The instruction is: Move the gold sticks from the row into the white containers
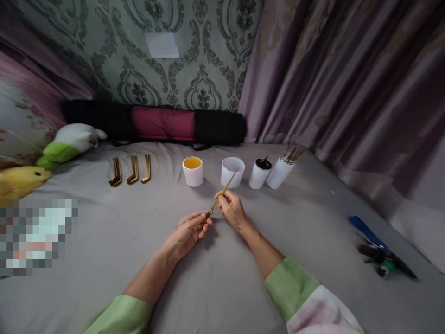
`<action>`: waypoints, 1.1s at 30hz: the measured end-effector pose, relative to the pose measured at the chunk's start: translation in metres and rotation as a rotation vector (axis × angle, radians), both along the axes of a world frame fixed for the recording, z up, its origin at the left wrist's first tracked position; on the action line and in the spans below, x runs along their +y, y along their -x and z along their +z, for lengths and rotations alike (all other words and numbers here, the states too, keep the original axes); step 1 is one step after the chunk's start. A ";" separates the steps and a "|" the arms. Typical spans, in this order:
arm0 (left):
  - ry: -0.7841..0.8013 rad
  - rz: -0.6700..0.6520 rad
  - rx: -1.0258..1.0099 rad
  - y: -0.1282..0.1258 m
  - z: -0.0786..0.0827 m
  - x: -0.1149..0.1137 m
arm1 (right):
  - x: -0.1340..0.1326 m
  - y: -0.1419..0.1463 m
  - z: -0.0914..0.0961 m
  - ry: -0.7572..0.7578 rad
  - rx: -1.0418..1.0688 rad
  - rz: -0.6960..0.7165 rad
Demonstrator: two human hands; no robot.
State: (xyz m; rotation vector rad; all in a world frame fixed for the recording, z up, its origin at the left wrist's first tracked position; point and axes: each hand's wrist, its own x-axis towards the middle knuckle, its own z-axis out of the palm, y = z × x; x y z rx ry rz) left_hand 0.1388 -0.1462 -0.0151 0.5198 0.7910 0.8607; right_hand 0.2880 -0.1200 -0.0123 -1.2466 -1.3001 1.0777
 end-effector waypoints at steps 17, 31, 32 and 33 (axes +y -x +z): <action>-0.007 -0.036 0.027 0.001 0.001 -0.002 | 0.005 -0.013 0.017 0.000 0.009 -0.087; -0.010 -0.040 0.064 0.000 0.003 -0.002 | 0.022 -0.033 0.031 -0.116 0.039 -0.242; -0.007 -0.039 0.065 0.000 0.003 -0.002 | 0.023 -0.034 0.033 -0.121 0.043 -0.250; -0.003 -0.039 0.065 0.000 0.003 -0.002 | 0.024 -0.035 0.034 -0.125 0.046 -0.257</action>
